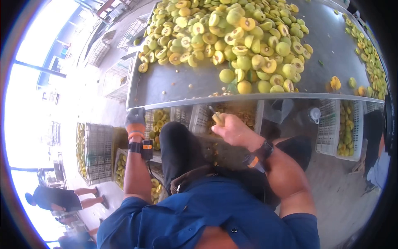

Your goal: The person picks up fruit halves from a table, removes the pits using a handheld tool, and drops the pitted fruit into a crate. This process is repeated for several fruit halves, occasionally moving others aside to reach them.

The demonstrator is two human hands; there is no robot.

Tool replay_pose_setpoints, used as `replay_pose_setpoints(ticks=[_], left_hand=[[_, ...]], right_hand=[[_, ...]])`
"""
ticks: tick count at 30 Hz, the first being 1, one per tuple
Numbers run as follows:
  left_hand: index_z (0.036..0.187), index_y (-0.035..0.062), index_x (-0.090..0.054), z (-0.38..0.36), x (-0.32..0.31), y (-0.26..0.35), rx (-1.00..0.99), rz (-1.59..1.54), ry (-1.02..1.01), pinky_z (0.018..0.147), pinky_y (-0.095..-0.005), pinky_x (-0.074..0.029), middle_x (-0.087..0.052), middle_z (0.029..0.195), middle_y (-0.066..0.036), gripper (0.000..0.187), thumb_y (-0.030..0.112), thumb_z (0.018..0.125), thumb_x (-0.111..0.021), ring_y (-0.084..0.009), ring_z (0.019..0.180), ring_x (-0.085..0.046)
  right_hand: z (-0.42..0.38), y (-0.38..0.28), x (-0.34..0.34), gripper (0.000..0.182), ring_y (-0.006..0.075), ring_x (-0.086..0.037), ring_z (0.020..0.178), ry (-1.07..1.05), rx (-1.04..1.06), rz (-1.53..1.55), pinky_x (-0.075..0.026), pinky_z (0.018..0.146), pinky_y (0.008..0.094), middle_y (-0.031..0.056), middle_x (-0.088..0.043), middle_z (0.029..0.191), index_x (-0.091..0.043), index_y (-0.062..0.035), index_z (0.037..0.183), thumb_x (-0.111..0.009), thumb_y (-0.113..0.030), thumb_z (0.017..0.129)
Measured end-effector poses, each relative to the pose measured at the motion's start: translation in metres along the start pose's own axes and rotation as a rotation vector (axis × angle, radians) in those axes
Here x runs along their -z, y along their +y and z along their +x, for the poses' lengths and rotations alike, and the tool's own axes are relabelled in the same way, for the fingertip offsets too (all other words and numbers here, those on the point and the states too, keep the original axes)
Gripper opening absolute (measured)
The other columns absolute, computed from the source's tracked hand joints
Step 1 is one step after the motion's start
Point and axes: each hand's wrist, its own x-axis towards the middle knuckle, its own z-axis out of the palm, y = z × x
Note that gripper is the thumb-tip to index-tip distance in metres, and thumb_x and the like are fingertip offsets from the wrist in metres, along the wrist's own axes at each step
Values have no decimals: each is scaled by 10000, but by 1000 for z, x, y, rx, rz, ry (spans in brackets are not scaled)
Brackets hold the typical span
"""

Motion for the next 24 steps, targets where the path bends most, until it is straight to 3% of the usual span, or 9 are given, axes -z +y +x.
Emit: replay_pose_setpoints(ticks=[2, 4, 6, 9, 13, 16, 17, 19, 24], left_hand=[[1142, 61, -799, 10, -17, 14, -378, -138, 187, 913, -458, -565, -778, 1124, -171, 230, 192, 956, -761, -355, 991, -734], [1195, 76, -779, -6, -31, 96, -594, -83, 151, 959, -451, -556, -748, 1187, -162, 277, 167, 933, -774, -348, 1082, -714], [1271, 67, -752, -24, -69, 163, -665, -296, -142, 993, -397, -555, -734, 1207, -145, 379, 202, 922, -812, -272, 1076, -718], [1329, 95, -700, -43, -126, 240, -940, -77, -322, 981, -475, -559, -669, 1291, -206, 503, 320, 899, -832, -389, 1130, -693], [1357, 105, -686, -53, -162, 276, -814, 234, -481, 1009, -503, -559, -672, 1319, -241, 609, 429, 861, -825, -425, 1166, -688], [1423, 96, -647, -35, -160, 251, -806, -1, -475, 962, -470, -584, -724, 1257, -224, 624, 396, 892, -782, -374, 1081, -731], [1463, 35, -606, -46, -129, 255, -391, -360, -778, 914, -409, -602, -758, 1192, -199, 607, 309, 933, -720, -313, 1012, -752], [1461, -11, -597, -29, -131, 210, -312, -785, -956, 920, -374, -597, -747, 1214, -181, 580, 238, 946, -694, -262, 1040, -739], [1495, -82, -537, -53, -105, 173, -528, -862, -869, 1003, -364, -566, -683, 1360, -168, 615, 181, 959, -682, -242, 1183, -687]], right_hand=[[5, 1, 1, 302, 465, -669, 887, 29, 24, -67, -520, 810, 498, 268, -699, 905, -641, 40, 1002, -678, -256, 953], [6, -1, -3, 308, 487, -665, 914, 72, 28, -64, -523, 822, 500, 280, -699, 930, -636, 36, 1044, -686, -256, 959], [5, -11, 1, 290, 448, -677, 902, 146, 55, -27, -527, 825, 486, 263, -703, 940, -630, 31, 1075, -682, -236, 975], [6, -22, 11, 248, 371, -681, 865, 283, 76, 53, -532, 819, 456, 220, -700, 926, -627, 24, 1091, -674, -200, 997], [6, -22, 29, 211, 260, -656, 838, 356, -16, 165, -530, 817, 412, 141, -688, 901, -624, 21, 1097, -666, -168, 1012], [5, -19, 33, 205, 196, -629, 744, 368, -1, 203, -525, 720, 375, 91, -660, 838, -623, 11, 1097, -667, -170, 1011], [4, -19, 34, 203, 172, -611, 711, 349, -39, 268, -511, 680, 359, 73, -647, 821, -624, 8, 1097, -668, -171, 1011], [6, -17, 34, 200, 124, -575, 644, 296, -113, 404, -483, 599, 327, 38, -621, 787, -627, 0, 1098, -670, -175, 1011], [7, -40, 36, 177, 95, -553, 624, 78, -203, 431, -448, 565, 299, 10, -599, 783, -649, 5, 1085, -654, -156, 1011]])
